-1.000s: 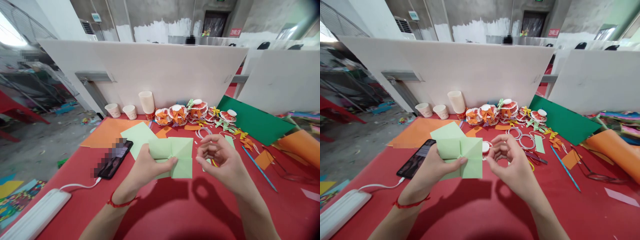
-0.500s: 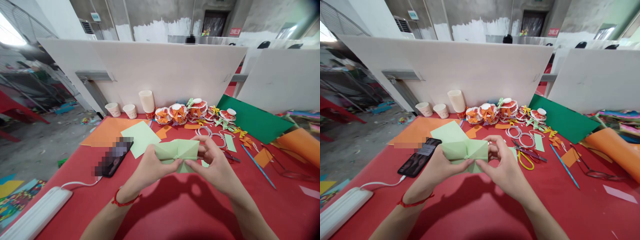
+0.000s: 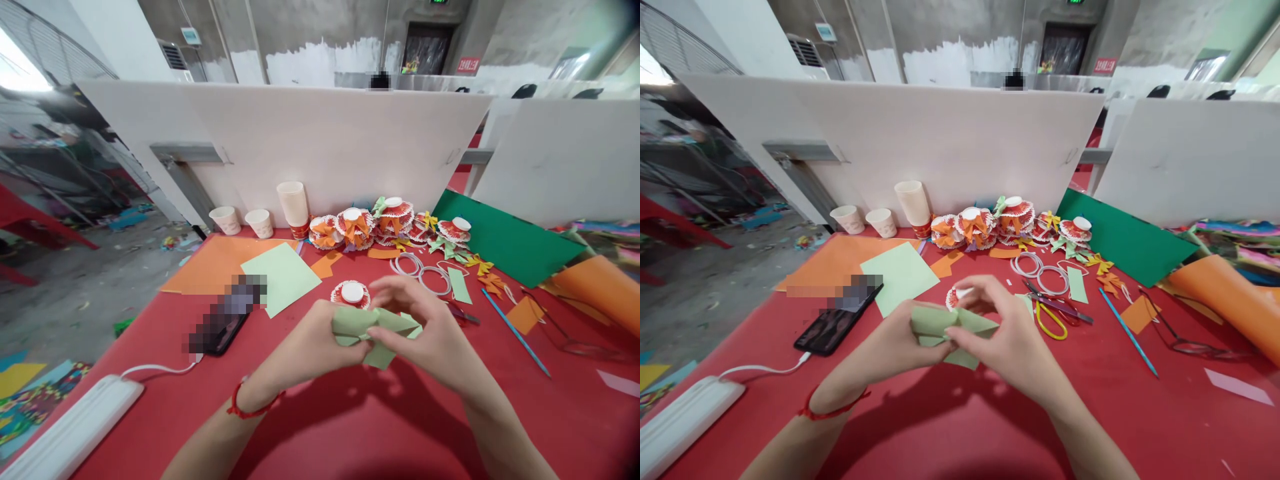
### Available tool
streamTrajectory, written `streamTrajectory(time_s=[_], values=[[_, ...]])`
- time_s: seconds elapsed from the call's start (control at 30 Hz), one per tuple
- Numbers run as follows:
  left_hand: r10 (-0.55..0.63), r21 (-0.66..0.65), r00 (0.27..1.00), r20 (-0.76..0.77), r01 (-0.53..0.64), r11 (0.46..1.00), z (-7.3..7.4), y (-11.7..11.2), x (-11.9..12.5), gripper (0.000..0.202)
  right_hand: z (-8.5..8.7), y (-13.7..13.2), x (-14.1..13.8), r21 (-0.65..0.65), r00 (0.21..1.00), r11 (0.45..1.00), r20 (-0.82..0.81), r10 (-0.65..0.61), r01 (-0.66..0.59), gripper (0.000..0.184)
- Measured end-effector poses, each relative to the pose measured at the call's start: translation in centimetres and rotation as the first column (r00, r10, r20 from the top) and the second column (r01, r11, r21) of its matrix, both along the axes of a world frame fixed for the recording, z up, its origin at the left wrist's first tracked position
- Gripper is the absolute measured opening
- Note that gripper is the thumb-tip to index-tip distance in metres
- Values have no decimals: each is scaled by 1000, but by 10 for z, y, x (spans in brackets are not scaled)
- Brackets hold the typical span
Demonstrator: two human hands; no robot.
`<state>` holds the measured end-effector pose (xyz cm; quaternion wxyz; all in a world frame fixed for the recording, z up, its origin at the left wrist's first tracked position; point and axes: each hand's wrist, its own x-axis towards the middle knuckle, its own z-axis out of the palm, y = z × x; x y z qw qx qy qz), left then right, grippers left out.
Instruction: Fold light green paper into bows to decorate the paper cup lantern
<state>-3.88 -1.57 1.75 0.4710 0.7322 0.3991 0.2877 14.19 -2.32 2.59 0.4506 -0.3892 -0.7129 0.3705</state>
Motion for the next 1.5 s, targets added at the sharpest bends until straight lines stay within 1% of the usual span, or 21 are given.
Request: streamTrajectory(time_s=[0.07, 0.13, 0.2, 0.3, 0.37, 0.5, 0.6, 0.67, 0.77, 0.87, 1.0, 1.1, 1.17, 1.2, 1.23, 1.3, 1.37, 1.4, 1.43, 1.47, 1.5], values=[[24, 34, 1000, -3, -24, 999, 1, 0, 0, 9, 1, 0, -3, -13, 998, 1000, 65, -4, 5, 20], [77, 63, 997, 5, -77, 995, 3, 3, -4, 9, 3, 0, -2, 1, 996, 999, 78, -38, 38, 10], [138, 91, 990, 39, -141, 986, 7, 6, -8, 12, 4, 1, 0, -3, 995, 998, 86, -56, 57, 6], [234, 110, 957, 172, -254, 961, 10, 9, -12, 16, 3, 2, 0, -33, 993, 996, 85, -80, 83, 4], [244, 71, 939, 244, -268, 961, 9, 9, -10, 14, 1, 2, -2, -59, 994, 993, 40, -97, 100, 2], [198, -40, 952, 231, -194, 980, 1, 7, -2, 14, -2, 5, -7, -123, 999, 991, -19, -50, 47, 2], [191, -74, 956, 221, -179, 981, -3, 7, 2, 17, -3, 6, -9, -128, 1000, 991, -11, -25, 23, 3], [188, -33, 957, 221, -186, 982, -2, 6, 2, 16, -1, 5, -9, -95, 1000, 995, 12, -18, 19, 4], [180, 72, 960, 217, -199, 977, 3, 5, 0, 14, 1, 3, -8, -37, 999, 999, 47, 3, -1, 8], [231, 115, 950, 209, -259, 959, 6, 3, -2, 14, 2, 1, -6, -13, 999, 1000, 40, -10, 10, 6], [337, 66, 920, 198, -355, 932, 6, 6, -10, 14, 3, 2, 3, -3, 999, 999, -11, -33, 33, 8], [418, 28, 881, 220, -434, 901, 6, 9, -15, 14, 5, 3, 13, 23, 997, 997, -45, -68, 69, 10], [436, 28, 867, 241, -455, 890, 8, 8, -16, 13, 5, 4, 17, 45, 992, 993, -66, -110, 113, 11], [415, 43, 876, 246, -438, 898, 9, 7, -16, 12, 5, 4, 17, 58, 990, 990, -68, -125, 129, 10], [379, 70, 894, 237, -405, 911, 11, 6, -15, 12, 5, 3, 16, 73, 990, 989, -61, -125, 129, 10], [272, 153, 941, 202, -304, 940, 14, 3, -11, 13, 5, 3, 11, 130, 997, 989, -21, -71, 74, 19], [145, 232, 971, 191, -188, 954, 15, 2, -9, 11, 4, 3, 5, 252, 999, 967, 29, -24, 16, 21], [107, 259, 973, 204, -159, 953, 15, 2, -8, 8, 3, 3, 3, 340, 998, 940, 46, -34, 17, 20], [105, 276, 969, 225, -167, 947, 14, 4, -9, 13, 2, 3, 2, 431, 996, 901, 51, -71, 42, 21], [138, 278, 958, 249, -208, 938, 12, 7, -10, 23, 0, 3, 3, 518, 991, 852, 47, -123, 81, 23], [213, 270, 938, 272, -288, 919, 10, 10, -11, 33, -2, 3, 5, 589, 983, 799, 38, -179, 123, 26]])
